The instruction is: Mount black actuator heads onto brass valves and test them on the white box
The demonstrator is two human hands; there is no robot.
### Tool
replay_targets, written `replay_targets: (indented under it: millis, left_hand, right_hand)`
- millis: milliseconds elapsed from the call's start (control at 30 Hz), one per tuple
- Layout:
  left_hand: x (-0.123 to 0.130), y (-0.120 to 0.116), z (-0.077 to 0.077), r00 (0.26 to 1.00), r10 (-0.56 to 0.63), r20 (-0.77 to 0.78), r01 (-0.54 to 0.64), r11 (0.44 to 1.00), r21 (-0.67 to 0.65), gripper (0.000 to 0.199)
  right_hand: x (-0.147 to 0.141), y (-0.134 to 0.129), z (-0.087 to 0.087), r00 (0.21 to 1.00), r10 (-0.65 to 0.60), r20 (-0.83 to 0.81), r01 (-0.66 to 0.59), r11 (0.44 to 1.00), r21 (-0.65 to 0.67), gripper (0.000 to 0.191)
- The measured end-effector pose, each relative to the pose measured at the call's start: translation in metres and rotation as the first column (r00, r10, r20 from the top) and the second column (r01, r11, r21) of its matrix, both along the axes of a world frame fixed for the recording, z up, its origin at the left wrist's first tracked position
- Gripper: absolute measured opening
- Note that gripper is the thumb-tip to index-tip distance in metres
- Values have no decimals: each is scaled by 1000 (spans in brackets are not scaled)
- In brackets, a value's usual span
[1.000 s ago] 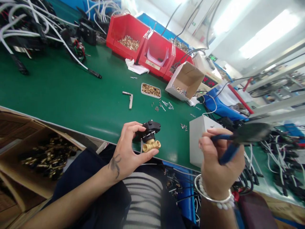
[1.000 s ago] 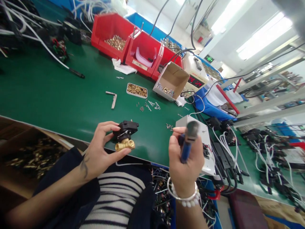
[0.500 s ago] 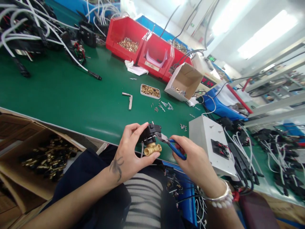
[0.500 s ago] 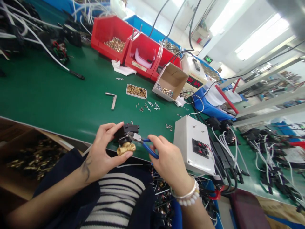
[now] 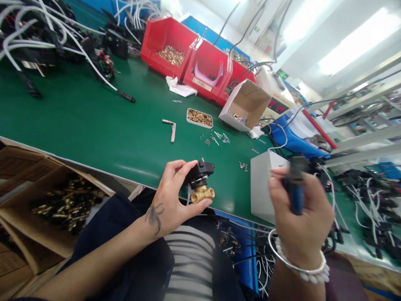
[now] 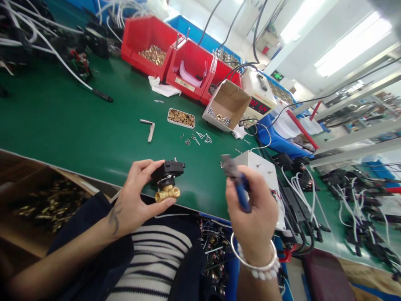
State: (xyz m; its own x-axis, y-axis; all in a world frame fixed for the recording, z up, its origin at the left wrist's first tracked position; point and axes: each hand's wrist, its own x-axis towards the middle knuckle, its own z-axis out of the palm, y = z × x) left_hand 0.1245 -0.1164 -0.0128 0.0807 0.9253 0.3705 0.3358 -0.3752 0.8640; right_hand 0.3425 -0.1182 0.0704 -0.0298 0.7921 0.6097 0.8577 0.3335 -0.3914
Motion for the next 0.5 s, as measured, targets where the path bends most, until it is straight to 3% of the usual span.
replay_targets:
  millis: [67,100,167,233,267,333,400,433,500]
  left_hand:
    - [0,0,0,1000,1,-14,0,1000,23,67]
    - [0,1,0,1000,1,-20,0,1000,25,67]
    - [1,1,1,1000,0,-24,0,1000,10,67]
    - [1,1,1,1000,1,-17,-1,1000,-12,67]
    - [1,1,1,1000,2,-13,-3,1000,-15,67]
    - [1,1,1,1000,2,-10,-2,1000,-4,66]
    - [1,1,1,1000,6,-11,-6,1000,13,66]
    - [1,1,1,1000,8,-12,-8,1000,16,67]
    - [2,1,1,1000,6,-18,-6,1000,17,67]
  right_hand:
    - [-2,0,-2,992,-35,-119,49,992,116,14]
    - [-3,0,-3,998,19,-65,-15,998,66,14]
    - [-5,2,-3,961,216,170,-186,966,-181,17]
    - [-5,3,1,900,315,301,-212,921,-328,19]
    - [-5,3,2,918,264,295,-183,944,-275,18]
    - [-5,3,2,991,54,123,-50,998,-39,16]
    - [-6,1,-2,994,-65,-83,74,992,107,16]
    - [-7,1,-5,996,-44,-79,50,995,84,15]
    - [-7,1,-6,983,138,123,-121,983,-135,14]
